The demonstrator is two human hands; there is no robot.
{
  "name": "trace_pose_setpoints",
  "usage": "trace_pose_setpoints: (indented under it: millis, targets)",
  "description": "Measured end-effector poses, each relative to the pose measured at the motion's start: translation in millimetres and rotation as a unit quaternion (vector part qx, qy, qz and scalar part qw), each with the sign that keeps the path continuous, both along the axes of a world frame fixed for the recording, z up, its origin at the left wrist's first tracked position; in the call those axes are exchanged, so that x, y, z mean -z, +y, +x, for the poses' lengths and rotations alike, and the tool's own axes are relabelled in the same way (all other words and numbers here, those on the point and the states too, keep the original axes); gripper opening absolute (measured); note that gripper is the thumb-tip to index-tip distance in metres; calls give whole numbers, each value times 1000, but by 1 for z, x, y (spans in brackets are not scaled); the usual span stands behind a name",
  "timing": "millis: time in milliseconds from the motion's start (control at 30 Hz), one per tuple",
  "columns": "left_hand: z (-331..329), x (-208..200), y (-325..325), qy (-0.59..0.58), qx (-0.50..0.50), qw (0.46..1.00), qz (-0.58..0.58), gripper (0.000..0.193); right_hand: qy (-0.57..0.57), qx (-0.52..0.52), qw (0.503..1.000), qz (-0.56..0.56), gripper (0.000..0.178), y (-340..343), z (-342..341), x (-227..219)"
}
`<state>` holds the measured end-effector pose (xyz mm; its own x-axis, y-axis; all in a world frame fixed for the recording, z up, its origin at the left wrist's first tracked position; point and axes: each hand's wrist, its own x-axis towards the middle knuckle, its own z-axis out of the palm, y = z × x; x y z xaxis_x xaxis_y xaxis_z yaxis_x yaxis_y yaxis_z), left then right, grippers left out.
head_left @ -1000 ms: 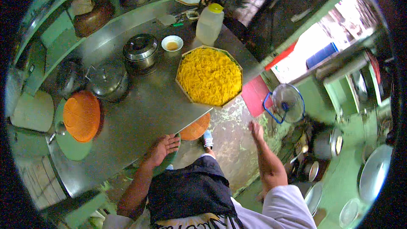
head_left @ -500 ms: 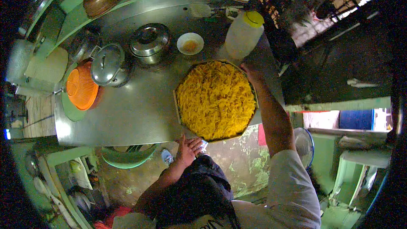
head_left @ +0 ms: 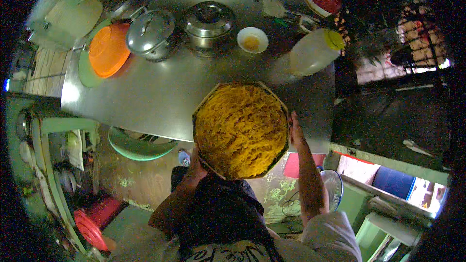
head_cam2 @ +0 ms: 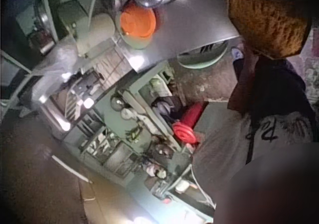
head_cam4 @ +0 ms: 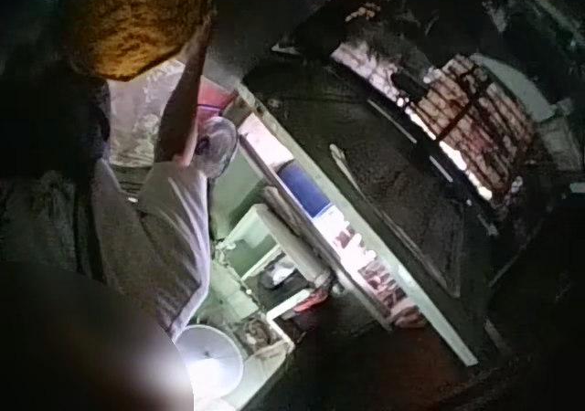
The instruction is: The person arranges halved hard-boiled eggs in a circular pattern on a large tray of yellow rice topped with chopped green vegetables. The person then moves to a stove area, scoops chopped vegetables from a bowl, and places them into a pot of boiling water before returning to the tray.
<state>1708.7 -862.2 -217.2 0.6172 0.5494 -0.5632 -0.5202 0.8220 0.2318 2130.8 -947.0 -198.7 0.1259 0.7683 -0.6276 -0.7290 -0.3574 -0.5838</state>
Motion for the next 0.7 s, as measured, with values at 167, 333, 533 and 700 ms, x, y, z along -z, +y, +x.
trace_pose_setpoints:
  millis: [167, 333, 533, 700]
  targets:
    - [-7, -17, 12, 71, -13, 997, 9, 63, -138, 32, 988, -59, 76, 24, -87, -69]
    - [-26, -23, 12, 66, -20, 998, -1, 70, -245, 114, 962, -35, 63, -1, -120, -68]
    - [-82, -13, -3, 179, -33, 962, 205, 70, -294, 82, 952, 4, 46, -20, -148, -49]
    - [-147, -129, 36, 187, 45, 972, 137, 63, -406, 29, 913, -29, 53, -7, -200, -112]
